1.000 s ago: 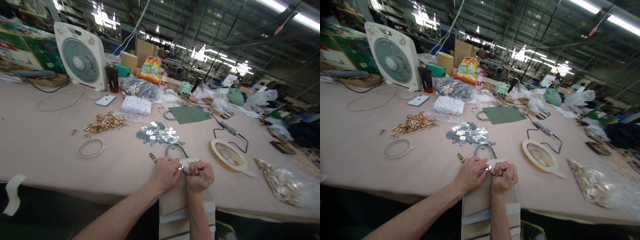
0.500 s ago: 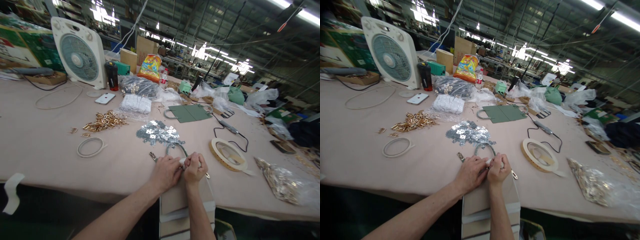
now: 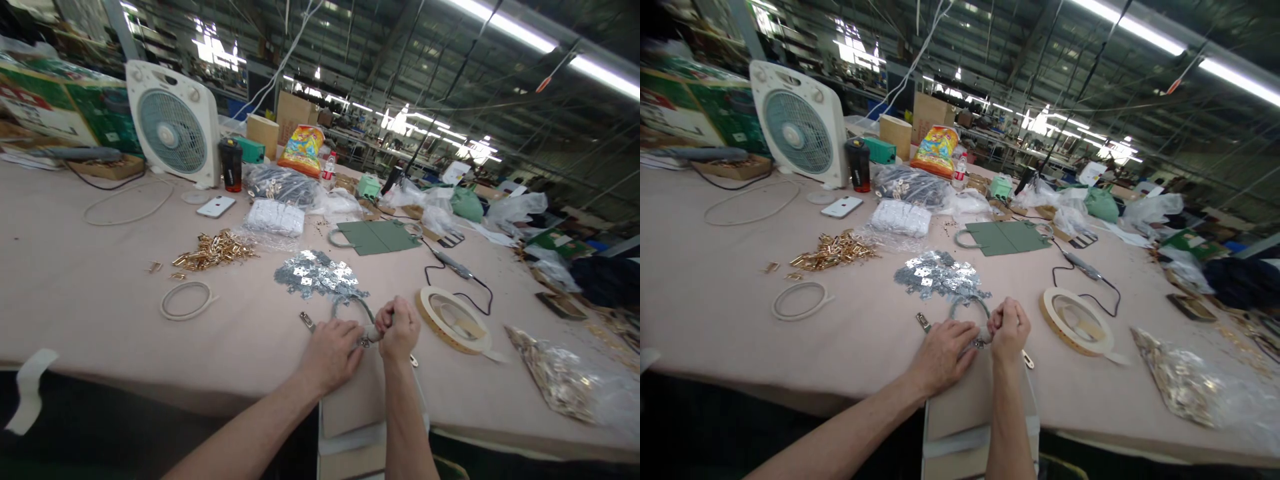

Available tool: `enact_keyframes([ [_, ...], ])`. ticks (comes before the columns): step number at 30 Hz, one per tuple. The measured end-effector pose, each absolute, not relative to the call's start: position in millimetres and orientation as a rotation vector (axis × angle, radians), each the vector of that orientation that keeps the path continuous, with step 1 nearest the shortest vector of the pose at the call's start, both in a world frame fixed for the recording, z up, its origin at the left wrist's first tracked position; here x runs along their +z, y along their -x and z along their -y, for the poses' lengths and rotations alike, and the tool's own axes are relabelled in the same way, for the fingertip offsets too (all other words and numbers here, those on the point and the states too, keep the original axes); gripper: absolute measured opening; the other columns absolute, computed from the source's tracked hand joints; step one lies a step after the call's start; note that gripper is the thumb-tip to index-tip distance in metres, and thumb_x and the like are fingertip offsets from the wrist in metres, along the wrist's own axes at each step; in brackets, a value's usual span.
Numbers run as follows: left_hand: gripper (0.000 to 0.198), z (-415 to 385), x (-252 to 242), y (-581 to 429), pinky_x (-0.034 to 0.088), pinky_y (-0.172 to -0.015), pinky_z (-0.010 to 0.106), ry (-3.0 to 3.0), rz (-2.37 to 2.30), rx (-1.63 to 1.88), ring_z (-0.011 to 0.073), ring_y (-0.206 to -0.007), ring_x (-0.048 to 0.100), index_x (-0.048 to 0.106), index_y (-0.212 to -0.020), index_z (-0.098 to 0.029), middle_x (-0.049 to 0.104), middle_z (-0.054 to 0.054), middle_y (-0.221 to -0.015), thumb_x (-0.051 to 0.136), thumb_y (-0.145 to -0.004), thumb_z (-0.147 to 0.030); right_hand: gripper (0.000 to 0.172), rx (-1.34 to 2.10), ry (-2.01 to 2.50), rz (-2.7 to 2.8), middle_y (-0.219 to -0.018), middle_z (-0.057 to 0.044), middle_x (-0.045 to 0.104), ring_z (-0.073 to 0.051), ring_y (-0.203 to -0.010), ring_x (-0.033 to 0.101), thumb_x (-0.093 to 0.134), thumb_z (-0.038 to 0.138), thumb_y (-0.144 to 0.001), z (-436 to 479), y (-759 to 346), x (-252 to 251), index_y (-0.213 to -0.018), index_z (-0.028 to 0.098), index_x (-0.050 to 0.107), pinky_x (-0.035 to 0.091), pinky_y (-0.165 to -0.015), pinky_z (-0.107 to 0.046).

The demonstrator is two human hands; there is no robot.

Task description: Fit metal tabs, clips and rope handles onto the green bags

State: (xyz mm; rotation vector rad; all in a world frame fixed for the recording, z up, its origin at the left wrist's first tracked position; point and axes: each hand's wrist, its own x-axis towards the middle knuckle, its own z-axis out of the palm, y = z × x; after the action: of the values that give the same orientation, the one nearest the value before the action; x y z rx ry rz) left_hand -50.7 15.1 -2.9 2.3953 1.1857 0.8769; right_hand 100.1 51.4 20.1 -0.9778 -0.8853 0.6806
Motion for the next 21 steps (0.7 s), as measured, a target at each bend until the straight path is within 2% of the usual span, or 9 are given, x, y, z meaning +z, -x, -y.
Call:
enact_keyframes([
  [4,0.028,-14,-2,50,0.047,-0.090,0.045,-2.390,-1.200,0.882,0.0278,-0.113,0.061,0.063,-0.126,-0.030,0.070,0.004,-0.126,0.061,-0.098,-0.030,0.044,0.794,1.098,0.952,-0.048,0.011,0.036,-0.007,-0.036,0.032,0.067,0.050,-0.094,-64,-96,17,-0.067,0.021,0.048,0.025,-0.032,-0.018],
  [10,0.026,-12,-1,50,0.047,-0.088,0.045,-2.399,-1.206,0.849,0.0286,-0.111,0.060,0.062,-0.125,-0.029,0.070,0.005,-0.122,0.060,-0.099,-0.030,0.046,0.781,1.133,1.011,-0.048,0.011,0.035,-0.007,-0.037,0.030,0.065,0.052,-0.096,-59,-99,12,-0.065,0.022,0.047,0.025,-0.033,-0.019],
  [15,0.024,-12,-3,50,0.046,-0.087,0.045,-2.411,-1.204,0.835,0.0286,-0.111,0.060,0.061,-0.123,-0.029,0.069,0.004,-0.122,0.060,-0.099,-0.031,0.047,0.590,1.110,1.085,-0.051,0.008,0.041,-0.008,-0.043,0.038,0.063,0.045,-0.100,-37,-94,6,-0.063,0.021,0.046,0.031,-0.039,-0.020],
  [19,0.022,-13,-4,50,0.046,-0.090,0.044,-2.417,-1.215,0.830,0.0279,-0.114,0.059,0.062,-0.120,-0.029,0.070,0.004,-0.123,0.060,-0.099,-0.030,0.044,0.592,0.943,0.970,-0.053,0.009,0.036,-0.008,-0.041,0.034,0.060,0.040,-0.101,-28,-94,10,-0.065,0.021,0.045,0.029,-0.037,-0.019],
  [21,0.027,-13,-4,50,0.046,-0.093,0.045,-2.425,-1.215,0.816,0.0280,-0.115,0.059,0.061,-0.124,-0.029,0.069,0.004,-0.126,0.063,-0.098,-0.034,0.042,0.598,0.875,0.950,-0.052,0.009,0.035,-0.007,-0.040,0.032,0.061,0.038,-0.101,-28,-98,17,-0.066,0.021,0.047,0.028,-0.036,-0.019],
])
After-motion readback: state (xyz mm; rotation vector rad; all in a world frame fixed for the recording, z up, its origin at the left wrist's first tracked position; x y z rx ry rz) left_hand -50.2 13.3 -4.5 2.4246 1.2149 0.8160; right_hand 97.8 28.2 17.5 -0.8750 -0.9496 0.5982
